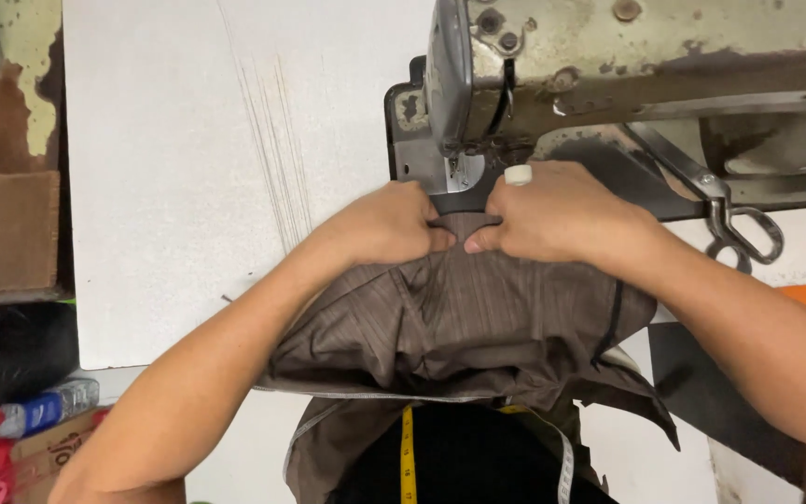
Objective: The person is sewing a pair of trousers, specifically aligning the waistband and fabric edges, feeding them through the sewing machine, and trimming excess thread with scissors.
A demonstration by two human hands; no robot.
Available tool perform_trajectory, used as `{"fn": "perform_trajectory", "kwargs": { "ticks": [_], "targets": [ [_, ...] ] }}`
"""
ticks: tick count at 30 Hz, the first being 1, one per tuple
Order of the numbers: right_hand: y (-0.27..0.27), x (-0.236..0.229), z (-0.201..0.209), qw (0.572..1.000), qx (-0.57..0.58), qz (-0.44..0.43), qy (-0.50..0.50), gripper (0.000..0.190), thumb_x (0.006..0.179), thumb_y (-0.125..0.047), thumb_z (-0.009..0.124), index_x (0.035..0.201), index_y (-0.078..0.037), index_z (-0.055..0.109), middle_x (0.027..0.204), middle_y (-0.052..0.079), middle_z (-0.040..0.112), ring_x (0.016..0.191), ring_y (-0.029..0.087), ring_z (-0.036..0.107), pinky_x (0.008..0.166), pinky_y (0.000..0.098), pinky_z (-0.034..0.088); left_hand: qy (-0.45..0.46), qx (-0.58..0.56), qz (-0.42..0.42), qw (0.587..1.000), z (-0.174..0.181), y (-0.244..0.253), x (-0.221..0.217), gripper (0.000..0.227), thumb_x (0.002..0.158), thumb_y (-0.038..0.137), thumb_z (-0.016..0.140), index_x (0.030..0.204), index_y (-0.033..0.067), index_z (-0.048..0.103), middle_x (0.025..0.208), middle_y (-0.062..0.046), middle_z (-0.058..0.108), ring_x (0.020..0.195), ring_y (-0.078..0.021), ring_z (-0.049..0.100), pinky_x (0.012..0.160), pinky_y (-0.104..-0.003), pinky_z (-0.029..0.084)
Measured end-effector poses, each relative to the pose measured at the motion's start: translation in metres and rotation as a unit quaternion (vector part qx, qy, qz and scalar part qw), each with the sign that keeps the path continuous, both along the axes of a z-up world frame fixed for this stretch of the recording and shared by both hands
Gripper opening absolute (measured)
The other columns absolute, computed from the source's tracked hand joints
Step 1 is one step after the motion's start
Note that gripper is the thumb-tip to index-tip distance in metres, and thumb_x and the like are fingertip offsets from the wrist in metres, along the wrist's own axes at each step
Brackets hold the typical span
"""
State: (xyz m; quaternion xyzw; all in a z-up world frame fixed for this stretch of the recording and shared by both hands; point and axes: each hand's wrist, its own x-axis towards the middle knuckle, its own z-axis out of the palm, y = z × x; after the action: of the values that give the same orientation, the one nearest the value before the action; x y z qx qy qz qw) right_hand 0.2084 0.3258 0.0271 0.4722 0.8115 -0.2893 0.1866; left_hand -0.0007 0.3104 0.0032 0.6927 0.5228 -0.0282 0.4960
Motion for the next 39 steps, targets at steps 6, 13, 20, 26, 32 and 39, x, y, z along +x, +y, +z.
{"fn": "perform_trajectory", "kwargs": {
  "ticks": [6, 13, 20, 26, 32, 39],
  "targets": [
    [-0.004, 0.03, -0.032, 0.857, 0.342, 0.293, 0.25, 0.029, 0.09, -0.034, 0.069, 0.108, -0.011, 0.069, 0.108, 0.011, 0.065, 0.088, 0.037, 0.068, 0.081, 0.0508, 0.049, 0.053, -0.038, 0.029, 0.997, -0.002, 0.012, 0.006, 0.058, 0.076, 0.052, 0.076, 0.104, 0.0011, 0.078, 0.093, -0.02, 0.076, 0.093, -0.039, 0.074, 0.081, -0.05, 0.059],
    [-0.005, 0.042, -0.044, 0.779, 0.35, 0.357, 0.378, 0.025, 0.102, -0.015, 0.05, 0.117, -0.004, 0.065, 0.12, 0.014, 0.065, 0.115, 0.037, 0.061, 0.094, 0.0497, 0.05, 0.222, 0.562, 0.074, 0.793, 0.003, -0.059, 0.008, 0.036, 0.082, 0.028, 0.082, 0.102, 0.0004, 0.07, 0.092, -0.018, 0.067, 0.099, -0.042, 0.068, 0.109, -0.07, 0.029],
    [-0.022, 0.043, -0.059, 0.808, 0.353, 0.308, 0.356, 0.028, 0.104, -0.02, 0.049, 0.12, -0.008, 0.067, 0.128, 0.01, 0.064, 0.124, 0.034, 0.057, 0.1, 0.0493, 0.046, 0.127, 0.416, 0.072, 0.897, -0.016, -0.074, -0.011, 0.059, 0.107, 0.031, 0.042, 0.152, -0.0066, 0.042, 0.162, -0.033, 0.031, 0.151, -0.051, 0.022, 0.115, -0.073, 0.009],
    [-0.075, -0.009, -0.058, 0.903, 0.37, 0.095, 0.197, 0.059, 0.098, -0.038, 0.057, 0.145, -0.004, 0.056, 0.145, 0.015, 0.058, 0.13, 0.035, 0.051, 0.109, 0.0563, 0.04, -0.006, 0.427, -0.256, 0.867, -0.032, 0.079, -0.067, 0.064, 0.109, 0.046, 0.011, 0.158, 0.0137, 0.036, 0.169, -0.015, 0.025, 0.159, -0.0305, 0.013, 0.126, -0.056, -0.008],
    [-0.1, -0.076, -0.053, 0.89, 0.421, -0.139, 0.11, 0.067, 0.096, -0.041, 0.054, 0.148, 0.0, 0.051, 0.146, 0.018, 0.054, 0.132, 0.041, 0.047, 0.116, 0.0612, 0.03, -0.087, 0.601, -0.429, 0.669, -0.016, 0.151, -0.047, 0.055, 0.119, 0.04, 0.033, 0.142, 0.0009, 0.064, 0.148, -0.028, 0.061, 0.141, -0.0432, 0.054, 0.13, -0.056, 0.007],
    [-0.107, -0.074, -0.055, 0.893, 0.413, -0.142, 0.109, 0.064, 0.091, -0.037, 0.056, 0.142, 0.002, 0.055, 0.147, 0.017, 0.048, 0.135, 0.041, 0.039, 0.115, 0.0611, 0.024, 0.239, 0.507, -0.078, 0.825, 0.011, -0.008, 0.004, 0.051, 0.082, 0.03, 0.06, 0.124, 0.0022, 0.071, 0.143, -0.022, 0.059, 0.142, -0.0404, 0.045, 0.119, -0.062, 0.022]
  ]
}}
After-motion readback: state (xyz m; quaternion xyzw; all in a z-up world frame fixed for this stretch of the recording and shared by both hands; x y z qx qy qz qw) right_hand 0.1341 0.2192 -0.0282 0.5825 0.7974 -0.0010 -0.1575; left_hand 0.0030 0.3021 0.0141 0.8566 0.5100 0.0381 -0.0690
